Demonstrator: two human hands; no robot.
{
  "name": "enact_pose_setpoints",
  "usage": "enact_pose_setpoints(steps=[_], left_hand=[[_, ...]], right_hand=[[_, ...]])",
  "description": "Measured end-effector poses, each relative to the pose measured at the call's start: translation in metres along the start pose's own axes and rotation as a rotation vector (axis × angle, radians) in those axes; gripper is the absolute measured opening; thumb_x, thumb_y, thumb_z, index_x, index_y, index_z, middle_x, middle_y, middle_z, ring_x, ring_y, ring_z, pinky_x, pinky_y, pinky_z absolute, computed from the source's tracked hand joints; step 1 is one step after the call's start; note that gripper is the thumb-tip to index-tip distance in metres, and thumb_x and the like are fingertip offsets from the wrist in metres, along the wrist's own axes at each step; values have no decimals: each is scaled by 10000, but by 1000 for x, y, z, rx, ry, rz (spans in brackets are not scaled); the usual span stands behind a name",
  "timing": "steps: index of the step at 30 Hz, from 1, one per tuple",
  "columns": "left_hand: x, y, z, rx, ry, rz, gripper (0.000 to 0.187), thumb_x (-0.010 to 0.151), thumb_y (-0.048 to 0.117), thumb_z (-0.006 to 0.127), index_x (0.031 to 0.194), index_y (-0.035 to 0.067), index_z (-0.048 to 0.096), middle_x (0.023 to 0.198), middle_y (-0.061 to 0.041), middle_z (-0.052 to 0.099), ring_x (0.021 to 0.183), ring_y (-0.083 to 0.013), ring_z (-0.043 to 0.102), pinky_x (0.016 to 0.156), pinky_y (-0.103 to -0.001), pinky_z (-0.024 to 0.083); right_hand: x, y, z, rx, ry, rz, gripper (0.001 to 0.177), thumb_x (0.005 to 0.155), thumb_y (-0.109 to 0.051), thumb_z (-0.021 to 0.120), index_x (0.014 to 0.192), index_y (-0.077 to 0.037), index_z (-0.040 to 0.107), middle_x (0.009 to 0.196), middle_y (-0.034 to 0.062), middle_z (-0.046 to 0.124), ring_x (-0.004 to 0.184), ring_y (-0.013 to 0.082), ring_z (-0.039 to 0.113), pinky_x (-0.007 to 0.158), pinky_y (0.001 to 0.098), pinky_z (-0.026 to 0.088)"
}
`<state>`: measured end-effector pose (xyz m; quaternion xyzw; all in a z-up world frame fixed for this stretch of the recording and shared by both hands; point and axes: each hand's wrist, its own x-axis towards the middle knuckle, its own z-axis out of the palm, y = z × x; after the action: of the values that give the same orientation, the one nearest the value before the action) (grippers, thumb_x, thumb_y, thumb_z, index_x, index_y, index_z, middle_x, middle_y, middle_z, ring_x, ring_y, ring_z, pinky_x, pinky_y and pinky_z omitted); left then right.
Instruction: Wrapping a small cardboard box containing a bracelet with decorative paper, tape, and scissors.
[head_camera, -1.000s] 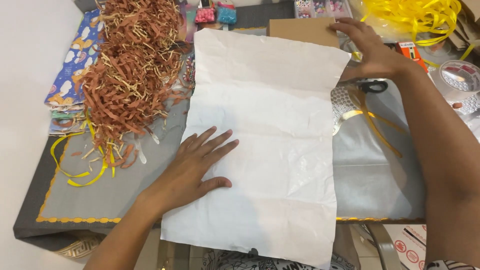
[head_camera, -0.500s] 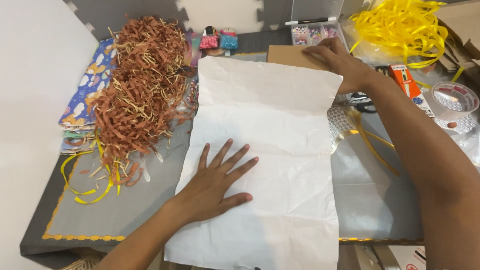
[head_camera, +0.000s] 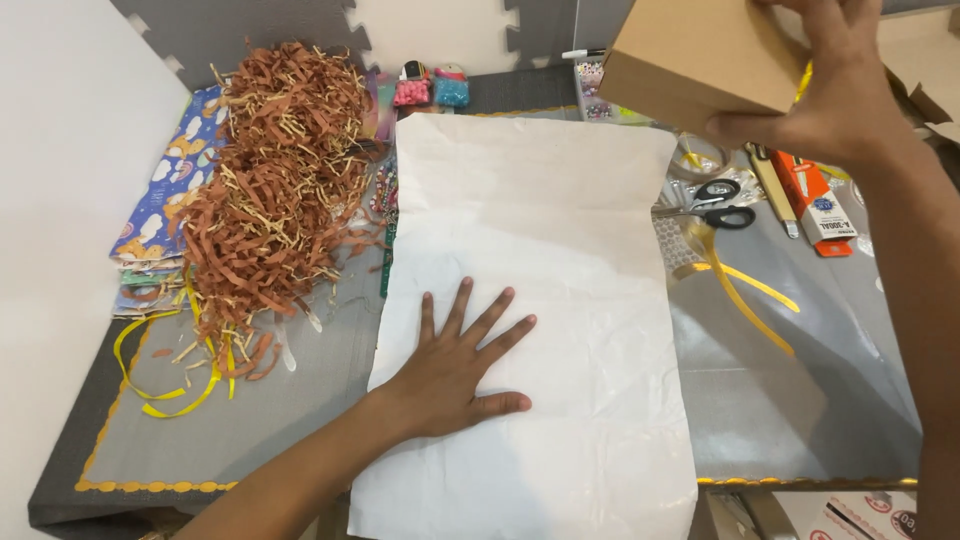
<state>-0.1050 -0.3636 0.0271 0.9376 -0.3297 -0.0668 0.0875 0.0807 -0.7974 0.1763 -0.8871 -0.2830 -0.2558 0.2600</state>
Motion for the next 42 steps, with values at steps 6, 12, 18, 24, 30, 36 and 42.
enact_pose_setpoints(steps=[6, 12, 18, 24, 30, 36, 42], left_hand=[[36, 10, -25, -8, -136, -97, 1053, 1009, 889, 388, 1877, 358, 118, 1973, -30, -89, 1736, -557, -222, 1263, -906, -98], [62, -3, -46, -88, -244, -243, 1030, 997, 850, 400, 1875, 415, 83, 1989, 32, -93, 1774, -459, -256, 1339, -820, -130], [39, -15, -51, -86, -108, -227, 1001, 1131, 791, 370, 1841, 89, 294, 1929, -281, 183, 1787, -547, 21, 1362, -824, -39], [22, -36, -49, -91, -54, -331, 1059, 1148, 756, 453, 1832, -25, 247, 1920, -323, 170, 1781, -542, 53, 1375, -780, -35], [40, -44, -39, -162, 43, -324, 1200, 1110, 804, 504, 1818, -104, 167, 1903, -387, 142, 1783, -543, 65, 1426, -683, 10], [30, -45, -36, -259, 158, -292, 1391, 1039, 752, 736, 1786, -156, -8, 1861, -438, 169, 1770, -560, 106, 1439, -645, 12], [21, -37, -31, -135, 219, -226, 1182, 1119, 640, 681, 1828, -69, 53, 1875, -382, 206, 1765, -549, 117, 1411, -697, 10]], right_hand=[[-8, -53, -2, 61, -54, -62, 1116, 752, -288, 1015, 1721, -98, 493, 1619, 272, 308, 1564, 475, 364, 1197, 631, 441], [-16, -54, 71, 203, -315, -165, 1145, 710, -390, 1004, 1704, -163, 483, 1584, 230, 306, 1624, 475, 341, 1353, 626, 372], [-25, -48, 124, 386, -390, 66, 1213, 603, -345, 1117, 1672, -256, 551, 1599, 226, 383, 1588, 598, 461, 1313, 732, 419], [-12, -53, 129, 396, -370, 63, 1184, 631, -348, 1119, 1668, -262, 555, 1613, 196, 379, 1610, 534, 463, 1346, 670, 395], [-11, -47, 141, 324, -362, -13, 1207, 611, -338, 1134, 1664, -242, 552, 1630, 200, 350, 1614, 539, 441, 1364, 644, 381], [-18, -37, 145, 347, -396, 1, 1230, 679, -363, 1102, 1740, -288, 483, 1769, 218, 271, 1681, 574, 349, 1403, 697, 301], [-35, -14, 168, 579, -344, -5, 1349, 734, -561, 1051, 1831, -325, 302, 1906, 209, 30, 1768, 552, 146, 1448, 716, 166]])
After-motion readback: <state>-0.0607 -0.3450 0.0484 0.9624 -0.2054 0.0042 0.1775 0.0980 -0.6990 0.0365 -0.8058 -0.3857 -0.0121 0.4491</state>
